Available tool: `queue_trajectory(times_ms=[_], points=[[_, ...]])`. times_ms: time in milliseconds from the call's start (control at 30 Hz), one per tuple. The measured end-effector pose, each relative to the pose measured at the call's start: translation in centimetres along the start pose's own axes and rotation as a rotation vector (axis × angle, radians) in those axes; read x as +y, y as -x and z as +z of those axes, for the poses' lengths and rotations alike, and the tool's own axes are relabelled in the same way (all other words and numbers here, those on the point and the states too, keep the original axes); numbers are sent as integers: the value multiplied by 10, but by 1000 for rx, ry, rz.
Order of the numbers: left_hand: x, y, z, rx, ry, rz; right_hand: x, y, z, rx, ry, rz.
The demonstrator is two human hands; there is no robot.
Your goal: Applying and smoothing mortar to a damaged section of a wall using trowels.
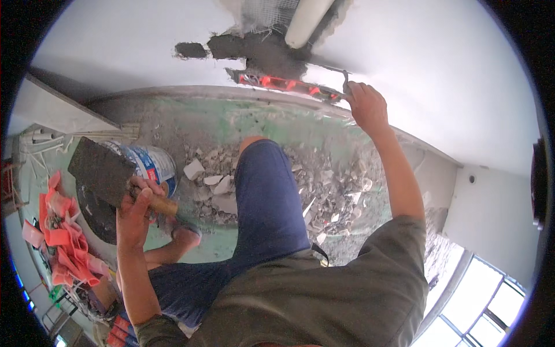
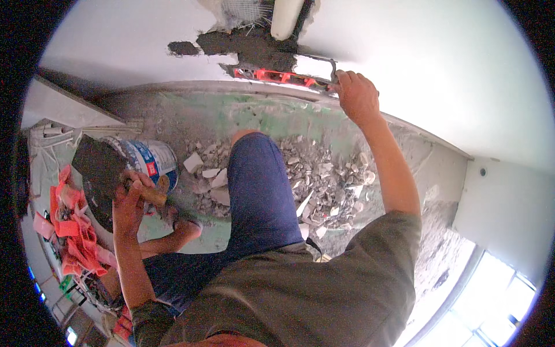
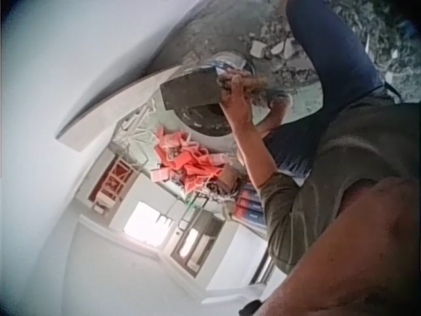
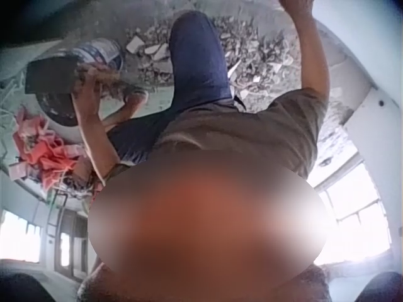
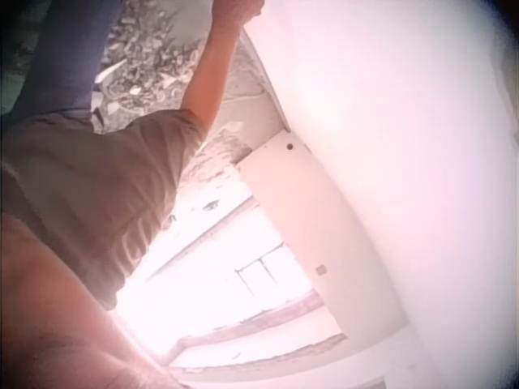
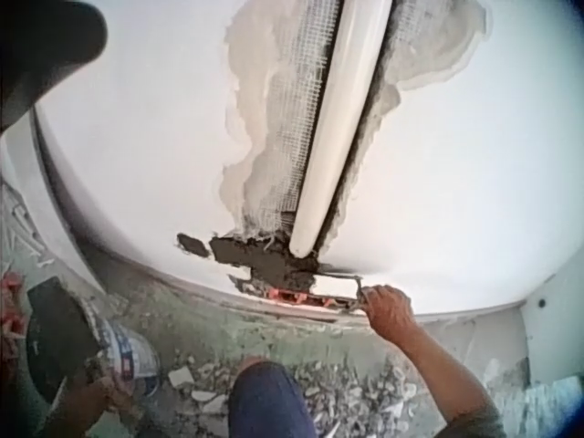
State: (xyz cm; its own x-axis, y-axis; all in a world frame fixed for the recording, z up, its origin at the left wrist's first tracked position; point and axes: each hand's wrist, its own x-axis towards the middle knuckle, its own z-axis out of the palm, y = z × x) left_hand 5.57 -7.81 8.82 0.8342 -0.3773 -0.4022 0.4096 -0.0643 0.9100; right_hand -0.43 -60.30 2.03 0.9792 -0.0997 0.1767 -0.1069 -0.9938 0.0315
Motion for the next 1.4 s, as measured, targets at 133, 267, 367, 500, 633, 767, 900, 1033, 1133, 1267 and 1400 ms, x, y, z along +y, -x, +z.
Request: queue_trajectory(times_ms=[133, 267, 367, 500, 633, 767, 900, 1033, 1133, 1267, 1400], points=[[0, 5, -1, 24, -11, -38, -10, 1, -18, -31, -121, 133], [-1, 3, -3, -15, -12, -6, -11, 4, -33, -182, -318, 357], [1, 1, 1, 38, -83, 16, -17, 12, -34, -208, -303, 428], [4, 9, 3, 74, -12, 5, -30, 40, -20, -169, -198, 415], [3, 11, 1, 33, -2, 24, -41, 55, 27, -148, -201, 217], [1, 8, -4, 50, -7, -23, -52, 16, 56, -182, -193, 241], [0, 5, -2, 46, -20, 1, -35, 13, 53, -117, -114, 210], [-2, 4, -4, 10, -19, -7, -29, 36, 43, -107, -91, 318], [-1, 2, 1, 27, -15, 9, -29, 44, 39, -120, -116, 379], [3, 5, 5, 39, 5, -13, -27, 62, 40, -166, -150, 437], [-6, 5, -5, -23, -55, 21, -29, 66, 43, -166, -169, 353]])
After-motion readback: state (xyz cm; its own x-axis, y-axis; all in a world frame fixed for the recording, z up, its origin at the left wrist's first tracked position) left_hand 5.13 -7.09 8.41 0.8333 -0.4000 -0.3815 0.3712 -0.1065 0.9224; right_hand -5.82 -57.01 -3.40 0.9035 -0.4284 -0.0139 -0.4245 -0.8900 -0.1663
